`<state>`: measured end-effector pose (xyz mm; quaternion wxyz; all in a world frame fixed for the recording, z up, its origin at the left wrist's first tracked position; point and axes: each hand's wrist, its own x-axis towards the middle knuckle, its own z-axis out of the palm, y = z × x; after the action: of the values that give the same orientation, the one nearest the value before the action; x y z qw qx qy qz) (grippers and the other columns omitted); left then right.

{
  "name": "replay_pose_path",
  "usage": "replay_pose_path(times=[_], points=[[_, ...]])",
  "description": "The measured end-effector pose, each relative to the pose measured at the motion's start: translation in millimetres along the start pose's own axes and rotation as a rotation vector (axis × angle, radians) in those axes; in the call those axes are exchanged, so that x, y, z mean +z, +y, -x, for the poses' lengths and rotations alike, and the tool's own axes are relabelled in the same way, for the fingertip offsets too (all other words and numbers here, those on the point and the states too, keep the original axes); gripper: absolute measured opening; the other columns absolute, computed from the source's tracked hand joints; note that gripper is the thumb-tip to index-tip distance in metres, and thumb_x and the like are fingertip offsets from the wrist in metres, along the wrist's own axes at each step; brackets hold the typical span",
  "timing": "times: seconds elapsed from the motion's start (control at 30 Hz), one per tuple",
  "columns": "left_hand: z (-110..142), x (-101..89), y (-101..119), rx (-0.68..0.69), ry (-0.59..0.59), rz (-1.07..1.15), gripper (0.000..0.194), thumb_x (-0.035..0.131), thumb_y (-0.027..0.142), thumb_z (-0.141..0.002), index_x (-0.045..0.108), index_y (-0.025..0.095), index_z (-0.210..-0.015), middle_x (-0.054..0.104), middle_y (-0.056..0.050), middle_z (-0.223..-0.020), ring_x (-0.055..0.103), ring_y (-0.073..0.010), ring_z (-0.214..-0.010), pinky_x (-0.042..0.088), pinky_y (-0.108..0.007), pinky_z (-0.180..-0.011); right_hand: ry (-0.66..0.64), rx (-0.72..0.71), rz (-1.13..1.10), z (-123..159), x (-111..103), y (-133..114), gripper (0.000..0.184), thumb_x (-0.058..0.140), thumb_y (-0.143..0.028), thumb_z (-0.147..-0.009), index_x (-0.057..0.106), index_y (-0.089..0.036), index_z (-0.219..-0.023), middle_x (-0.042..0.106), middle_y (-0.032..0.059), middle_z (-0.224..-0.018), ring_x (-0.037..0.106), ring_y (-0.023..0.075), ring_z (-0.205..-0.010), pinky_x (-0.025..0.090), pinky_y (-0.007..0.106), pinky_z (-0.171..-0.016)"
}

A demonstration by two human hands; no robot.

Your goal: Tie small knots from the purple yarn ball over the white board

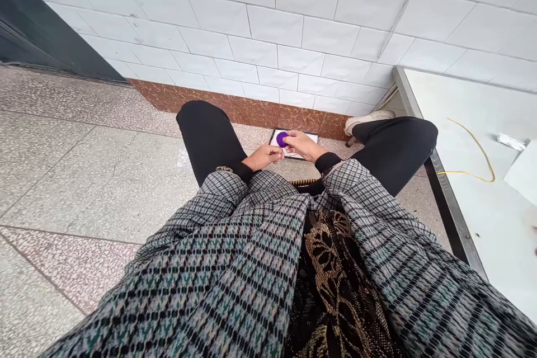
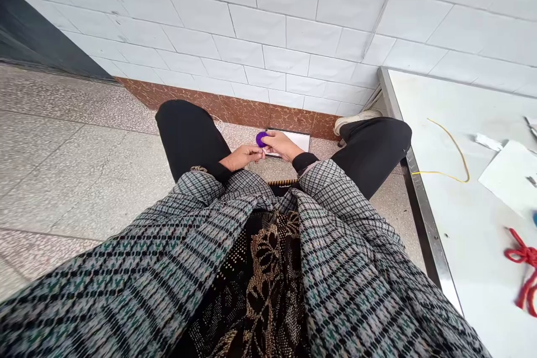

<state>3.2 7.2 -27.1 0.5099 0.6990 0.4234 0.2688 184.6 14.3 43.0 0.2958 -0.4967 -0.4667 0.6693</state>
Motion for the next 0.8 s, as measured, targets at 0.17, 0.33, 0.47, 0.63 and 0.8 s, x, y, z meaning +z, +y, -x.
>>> replay_pose_path(times=[0.17, 0.33, 0.47, 0.63, 0.8], points=[[4.1, 0.5, 4.9, -0.003, -0.086, -0.028, 0.030, 0.069, 0.046, -0.079, 0.071, 0.016, -0.076, 0.065, -0.002, -0.069, 0.057, -0.0154, -0.063, 0.047, -0.028, -0.066, 0.148, -0.049, 0.193, -8.5, -6.2, 7.6, 0.021, 0.061, -0.002, -0.092, 0.052, -0.021, -0.098, 0.058, -0.0070, -0.068, 0.050, 0.0076, -0.052, 0.044, 0.015, -0.054], [5.0, -4.0, 4.5, 0.055, 0.038, -0.115, 0.029, 0.065, 0.044, -0.082, 0.072, 0.016, -0.077, 0.062, -0.001, -0.067, 0.052, -0.0154, -0.063, 0.042, -0.027, -0.065, 0.106, -0.018, 0.524, -10.4, -16.4, 12.1, 0.023, 0.072, -0.007, -0.087, 0.058, -0.022, -0.096, 0.056, -0.0073, -0.067, 0.048, 0.0092, -0.054, 0.038, 0.017, -0.050], [3.9, -8.6, 3.3, 0.080, 0.246, -0.172, 0.024, 0.061, 0.039, -0.084, 0.069, 0.018, -0.076, 0.060, 0.000, -0.070, 0.052, -0.0160, -0.068, 0.044, -0.029, -0.071, -0.113, 0.095, 0.522, -1.9, -15.5, 7.0, 0.010, 0.074, -0.008, -0.085, 0.071, -0.017, -0.087, 0.058, -0.0045, -0.061, 0.048, 0.0097, -0.047, 0.042, 0.019, -0.045], [-0.3, -8.0, -1.0, 0.046, 0.360, -0.126, 0.022, 0.060, 0.038, -0.085, 0.064, 0.019, -0.075, 0.058, 0.001, -0.070, 0.052, -0.0164, -0.071, 0.044, -0.029, -0.073, -0.283, 0.128, 0.120, 4.7, -12.5, 0.1, 0.008, 0.066, -0.009, -0.094, 0.069, -0.015, -0.090, 0.061, -0.0042, -0.061, 0.053, 0.0080, -0.050, 0.049, 0.015, -0.050], [-0.9, -2.7, -4.6, 0.023, 0.231, -0.040, 0.023, 0.062, 0.040, -0.084, 0.065, 0.018, -0.078, 0.057, 0.001, -0.066, 0.051, -0.0145, -0.063, 0.044, -0.027, -0.066, -0.117, 0.043, -0.147, 2.9, -8.3, -3.1, 0.016, 0.062, -0.011, -0.104, 0.059, -0.016, -0.090, 0.063, -0.0032, -0.065, 0.058, 0.0065, -0.053, 0.055, 0.015, -0.058]])
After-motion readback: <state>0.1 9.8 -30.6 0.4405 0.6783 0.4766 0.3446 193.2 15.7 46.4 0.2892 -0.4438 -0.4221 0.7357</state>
